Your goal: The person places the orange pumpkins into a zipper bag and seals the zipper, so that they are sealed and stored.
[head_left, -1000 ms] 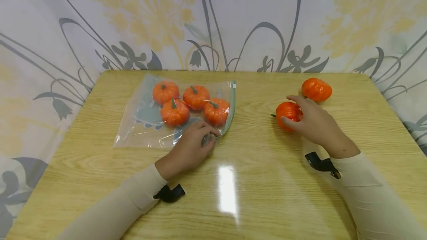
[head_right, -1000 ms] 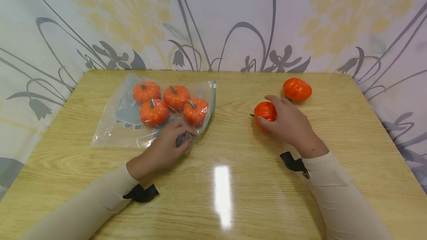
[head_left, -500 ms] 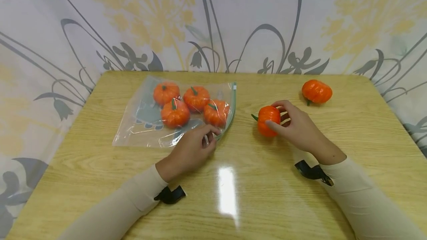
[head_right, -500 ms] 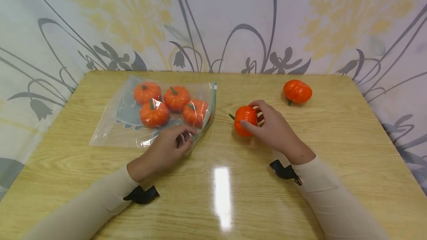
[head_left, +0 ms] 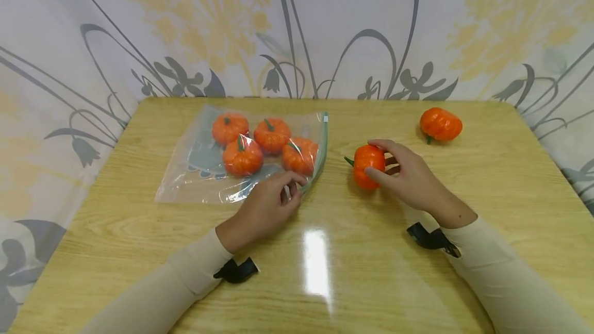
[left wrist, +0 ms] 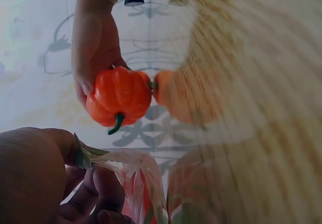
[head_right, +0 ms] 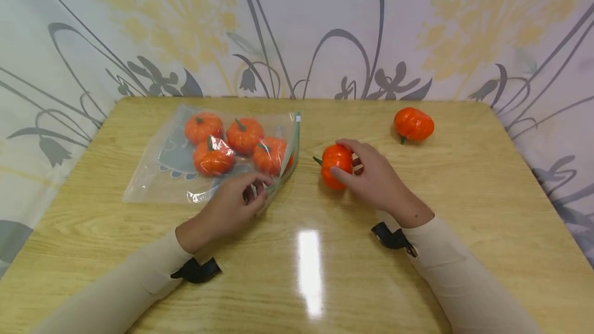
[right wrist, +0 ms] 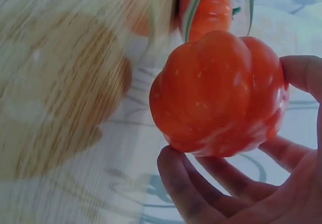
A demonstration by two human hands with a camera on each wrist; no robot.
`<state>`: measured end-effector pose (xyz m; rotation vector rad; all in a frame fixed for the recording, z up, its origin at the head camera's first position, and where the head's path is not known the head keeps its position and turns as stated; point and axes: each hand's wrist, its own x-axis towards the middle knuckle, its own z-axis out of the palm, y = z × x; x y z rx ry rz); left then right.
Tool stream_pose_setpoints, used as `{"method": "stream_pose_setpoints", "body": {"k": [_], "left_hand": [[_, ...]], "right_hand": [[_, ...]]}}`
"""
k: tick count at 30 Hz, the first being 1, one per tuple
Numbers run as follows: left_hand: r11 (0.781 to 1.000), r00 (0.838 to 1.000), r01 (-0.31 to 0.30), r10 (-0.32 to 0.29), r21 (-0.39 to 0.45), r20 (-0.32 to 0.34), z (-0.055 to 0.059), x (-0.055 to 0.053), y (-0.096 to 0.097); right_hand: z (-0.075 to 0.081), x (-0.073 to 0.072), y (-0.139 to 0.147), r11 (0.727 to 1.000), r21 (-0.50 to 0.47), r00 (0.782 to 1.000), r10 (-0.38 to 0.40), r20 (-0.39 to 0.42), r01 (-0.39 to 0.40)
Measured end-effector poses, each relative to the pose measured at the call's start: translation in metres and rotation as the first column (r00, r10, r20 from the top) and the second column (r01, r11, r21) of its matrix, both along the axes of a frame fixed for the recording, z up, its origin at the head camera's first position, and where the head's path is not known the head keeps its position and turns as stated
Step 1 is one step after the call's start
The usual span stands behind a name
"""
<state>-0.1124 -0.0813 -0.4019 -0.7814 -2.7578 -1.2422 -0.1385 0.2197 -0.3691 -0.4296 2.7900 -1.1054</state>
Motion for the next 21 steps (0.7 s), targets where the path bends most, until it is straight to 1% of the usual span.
{"method": "stream_pose_setpoints", "body": {"k": [2,6,10,13,16,18,21], "left_hand": [[1.0,1.0,0.003,-0.003,0.006,-0.003,0.0,-0.001,0.0],[1.0,1.0,0.01,-0.01,0.01,0.006,-0.001,-0.001,-0.001],[1.0,1.0,0.01,-0.01,0.011,-0.014,-0.002,-0.001,-0.002],[1.0,1.0,0.015,-0.014,0.016,-0.026,-0.001,-0.001,-0.002],[1.0,1.0,0.017,-0.017,0.017,-0.017,0.0,0.0,-0.002],[1.0,1.0,0.021,-0.021,0.015,-0.006,0.0,0.0,-0.002],[1.0,1.0,0.027,-0.027,0.014,0.001,-0.001,0.0,-0.001]], "right_hand": [[-0.001,-0.001,-0.001,1.0,-0.007,1.0,0.001,0.003,-0.001],[-0.003,-0.001,-0.002,1.0,-0.007,0.999,0.007,0.04,-0.007],[-0.002,0.0,-0.004,1.0,-0.015,0.999,0.004,0.05,-0.004],[0.001,0.001,-0.006,0.999,-0.05,0.999,-0.002,0.052,0.005],[0.003,0.003,-0.009,0.996,-0.089,0.998,-0.004,0.057,0.009],[0.002,0.003,-0.011,0.995,-0.104,0.999,0.002,0.047,0.003],[-0.002,0.003,-0.012,0.995,-0.102,1.0,0.021,0.006,-0.021]]}}
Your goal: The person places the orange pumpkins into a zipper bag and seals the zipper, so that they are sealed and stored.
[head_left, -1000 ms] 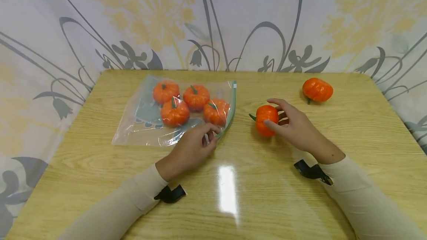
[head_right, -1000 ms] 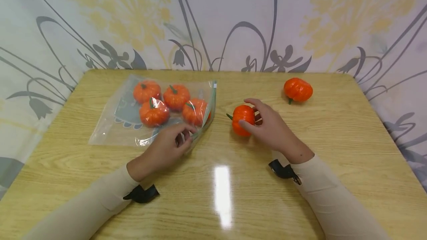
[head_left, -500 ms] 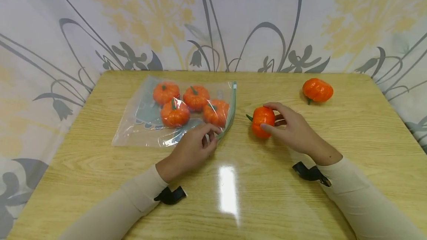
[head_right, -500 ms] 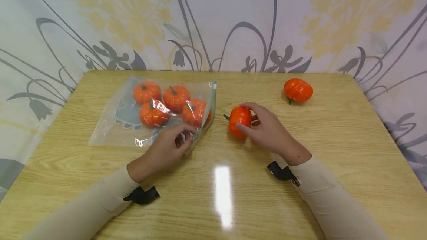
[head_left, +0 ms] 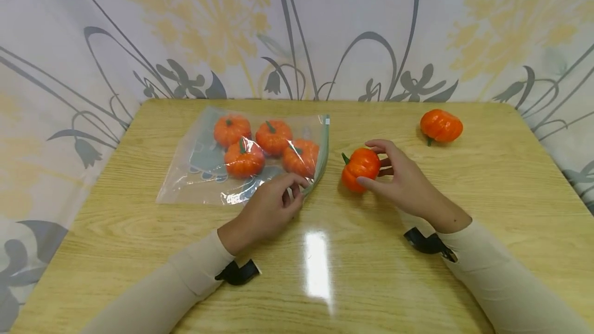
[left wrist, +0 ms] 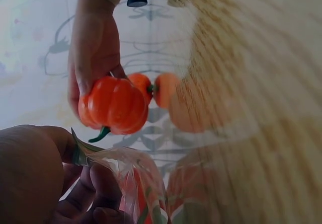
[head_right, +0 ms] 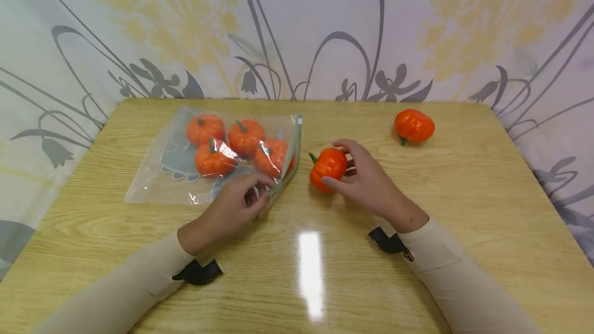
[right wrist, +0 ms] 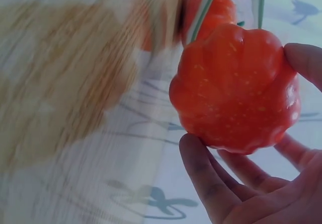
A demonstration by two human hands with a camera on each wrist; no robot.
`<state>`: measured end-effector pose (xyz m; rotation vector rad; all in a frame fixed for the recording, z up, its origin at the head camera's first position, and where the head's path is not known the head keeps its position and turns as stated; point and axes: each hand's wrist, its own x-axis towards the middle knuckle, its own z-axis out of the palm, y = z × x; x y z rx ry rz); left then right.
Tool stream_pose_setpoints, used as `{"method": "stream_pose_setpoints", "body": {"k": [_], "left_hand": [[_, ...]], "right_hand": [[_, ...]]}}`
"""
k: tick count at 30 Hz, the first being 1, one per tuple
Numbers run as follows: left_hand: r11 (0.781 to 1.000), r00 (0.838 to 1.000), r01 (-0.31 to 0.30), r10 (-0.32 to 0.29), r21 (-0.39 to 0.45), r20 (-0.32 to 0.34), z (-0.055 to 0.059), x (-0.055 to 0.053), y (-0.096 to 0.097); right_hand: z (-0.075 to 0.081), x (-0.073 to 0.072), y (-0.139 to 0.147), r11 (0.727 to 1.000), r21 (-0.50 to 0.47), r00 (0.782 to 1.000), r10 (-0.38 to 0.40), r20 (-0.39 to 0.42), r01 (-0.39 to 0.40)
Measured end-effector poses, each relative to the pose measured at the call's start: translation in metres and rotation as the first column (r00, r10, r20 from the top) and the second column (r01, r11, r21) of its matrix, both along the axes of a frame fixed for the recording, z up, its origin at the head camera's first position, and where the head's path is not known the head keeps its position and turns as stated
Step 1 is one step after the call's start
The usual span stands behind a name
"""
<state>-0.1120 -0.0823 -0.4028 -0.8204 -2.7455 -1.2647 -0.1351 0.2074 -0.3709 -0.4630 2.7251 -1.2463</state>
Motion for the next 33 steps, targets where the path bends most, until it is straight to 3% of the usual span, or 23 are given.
{"method": "stream_pose_setpoints", "body": {"k": [7,21,33], "left_hand": [[1.0,1.0,0.009,-0.009,0.006,-0.006,-0.001,0.0,0.001],[1.0,1.0,0.015,-0.015,0.02,0.004,0.0,0.001,0.0],[0.997,0.998,0.061,-0.059,0.051,-0.031,-0.001,0.002,0.002]], "right_hand": [[-0.006,0.002,-0.002,0.999,0.023,0.995,0.043,-0.091,-0.041],[-0.008,0.006,-0.01,0.998,-0.024,0.991,0.056,-0.121,-0.059],[-0.01,0.012,-0.019,0.986,-0.146,0.992,0.067,-0.106,-0.082]]}}
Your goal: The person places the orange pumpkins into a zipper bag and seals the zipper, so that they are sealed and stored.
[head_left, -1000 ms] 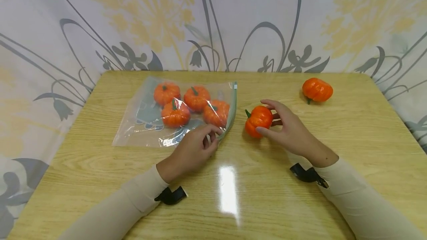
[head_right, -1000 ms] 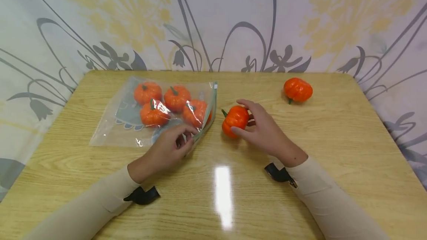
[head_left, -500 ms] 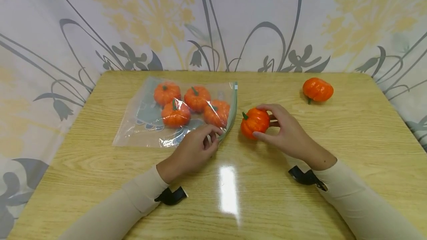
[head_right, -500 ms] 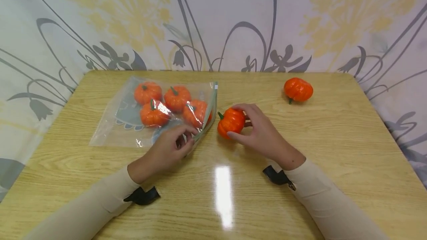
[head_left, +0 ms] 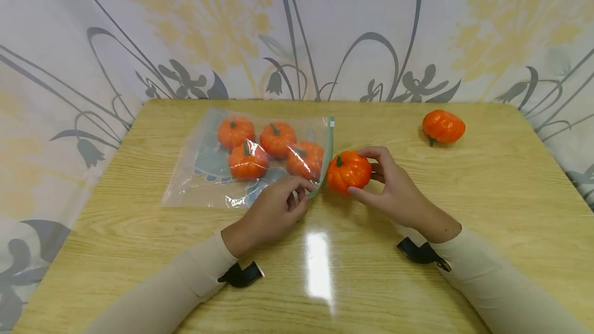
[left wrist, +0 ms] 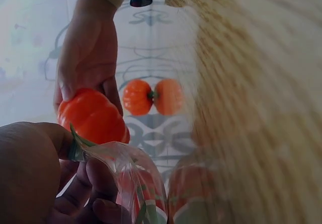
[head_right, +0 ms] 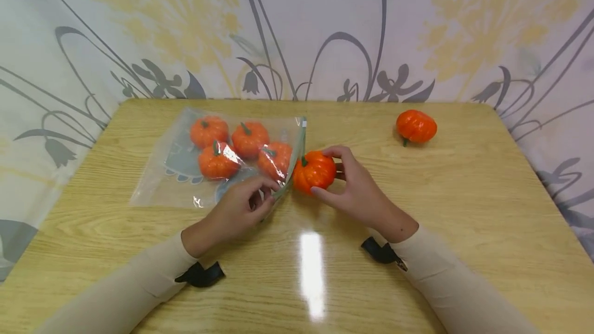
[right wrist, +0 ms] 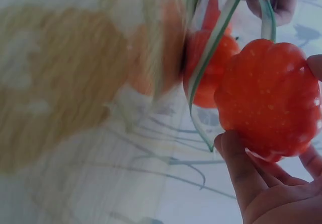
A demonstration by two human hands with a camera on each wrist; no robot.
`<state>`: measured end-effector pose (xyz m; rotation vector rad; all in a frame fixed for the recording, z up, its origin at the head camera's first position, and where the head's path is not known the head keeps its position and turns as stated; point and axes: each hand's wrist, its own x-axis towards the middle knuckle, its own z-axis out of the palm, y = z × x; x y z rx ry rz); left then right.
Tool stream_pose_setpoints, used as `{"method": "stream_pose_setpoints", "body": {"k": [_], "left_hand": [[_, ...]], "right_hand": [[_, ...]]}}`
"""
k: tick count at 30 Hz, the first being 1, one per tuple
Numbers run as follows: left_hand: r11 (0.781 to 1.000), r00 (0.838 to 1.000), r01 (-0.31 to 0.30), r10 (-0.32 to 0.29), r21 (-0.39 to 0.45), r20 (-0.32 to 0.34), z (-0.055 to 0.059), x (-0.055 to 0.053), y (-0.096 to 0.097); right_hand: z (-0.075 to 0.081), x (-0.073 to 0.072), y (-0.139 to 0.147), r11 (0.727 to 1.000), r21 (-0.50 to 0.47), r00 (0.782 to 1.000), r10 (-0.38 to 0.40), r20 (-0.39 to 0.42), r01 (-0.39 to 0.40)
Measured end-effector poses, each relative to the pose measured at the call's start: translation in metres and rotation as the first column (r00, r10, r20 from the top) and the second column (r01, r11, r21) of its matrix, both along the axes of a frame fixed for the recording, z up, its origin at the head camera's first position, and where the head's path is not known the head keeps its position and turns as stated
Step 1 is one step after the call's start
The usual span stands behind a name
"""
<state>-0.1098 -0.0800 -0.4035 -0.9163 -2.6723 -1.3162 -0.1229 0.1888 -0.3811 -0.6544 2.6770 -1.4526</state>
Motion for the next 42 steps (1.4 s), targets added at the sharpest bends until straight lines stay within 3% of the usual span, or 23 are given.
{"method": "stream_pose_setpoints", "body": {"k": [11,27,34,42], "left_hand": [[0.999,1.0,0.014,-0.013,0.033,-0.028,0.003,0.003,0.001],[0.995,0.995,0.062,-0.056,0.078,-0.078,0.006,0.005,-0.001],[0.995,0.996,0.064,-0.058,0.08,-0.073,0.003,0.007,0.0],[0.997,0.996,0.055,-0.051,0.058,-0.076,0.003,0.008,0.001]], "right_hand": [[-0.002,0.005,-0.009,0.998,-0.054,1.0,0.022,-0.002,-0.023],[-0.005,0.007,-0.019,1.0,-0.004,0.997,0.009,-0.08,-0.01],[-0.005,0.007,-0.019,0.999,-0.004,0.998,0.048,-0.03,-0.048],[0.009,-0.008,-0.021,0.99,0.072,0.989,0.117,0.087,-0.124]]}}
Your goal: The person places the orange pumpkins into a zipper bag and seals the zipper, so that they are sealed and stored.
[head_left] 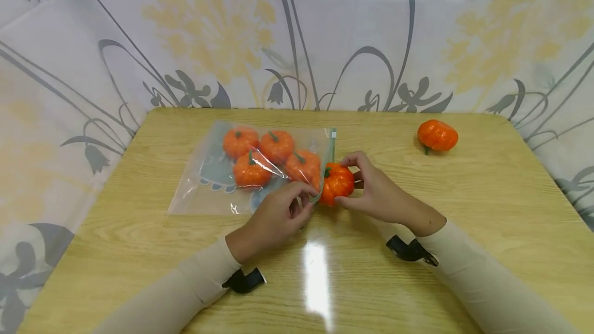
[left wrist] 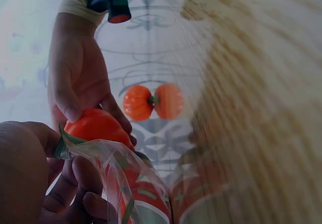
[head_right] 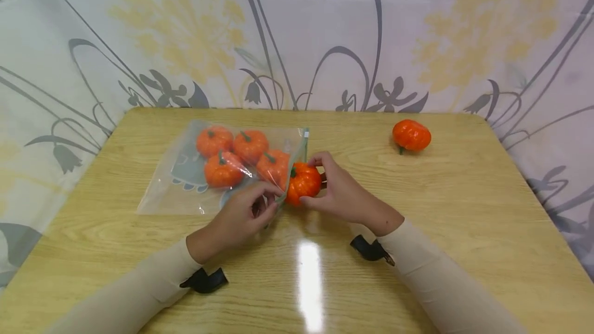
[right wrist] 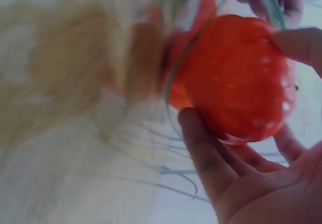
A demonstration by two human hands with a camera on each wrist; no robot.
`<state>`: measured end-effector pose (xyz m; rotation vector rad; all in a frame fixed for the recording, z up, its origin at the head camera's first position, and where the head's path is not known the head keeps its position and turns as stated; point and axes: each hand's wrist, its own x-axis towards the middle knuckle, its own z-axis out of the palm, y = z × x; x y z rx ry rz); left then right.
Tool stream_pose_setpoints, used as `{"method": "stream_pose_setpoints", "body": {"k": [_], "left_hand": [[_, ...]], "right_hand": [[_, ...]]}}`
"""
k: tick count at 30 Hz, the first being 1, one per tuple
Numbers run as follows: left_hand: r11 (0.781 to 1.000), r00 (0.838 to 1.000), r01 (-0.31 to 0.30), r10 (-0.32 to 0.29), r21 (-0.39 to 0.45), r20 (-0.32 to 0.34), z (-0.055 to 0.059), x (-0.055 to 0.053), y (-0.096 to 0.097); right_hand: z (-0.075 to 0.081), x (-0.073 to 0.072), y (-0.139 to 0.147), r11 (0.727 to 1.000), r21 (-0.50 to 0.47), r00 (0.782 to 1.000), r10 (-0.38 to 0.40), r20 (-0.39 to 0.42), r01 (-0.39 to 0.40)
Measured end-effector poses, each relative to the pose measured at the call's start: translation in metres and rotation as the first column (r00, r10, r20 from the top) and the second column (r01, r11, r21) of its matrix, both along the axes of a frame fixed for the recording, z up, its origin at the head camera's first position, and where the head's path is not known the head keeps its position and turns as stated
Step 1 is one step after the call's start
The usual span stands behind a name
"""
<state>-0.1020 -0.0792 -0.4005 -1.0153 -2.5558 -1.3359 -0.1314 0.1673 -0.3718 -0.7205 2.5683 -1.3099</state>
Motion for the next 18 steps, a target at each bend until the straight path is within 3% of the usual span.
{"method": "stream_pose_setpoints", "body": {"k": [8,18], "left_hand": [[0.999,1.0,-0.014,0.014,-0.034,0.011,-0.001,0.0,0.001],[0.999,1.0,-0.011,0.012,-0.031,0.007,0.001,0.0,0.0]], "right_hand": [[-0.007,-0.005,-0.005,0.996,-0.084,0.997,-0.011,0.072,0.017],[-0.014,-0.003,-0.012,0.991,-0.123,0.996,-0.037,0.08,0.047]]}}
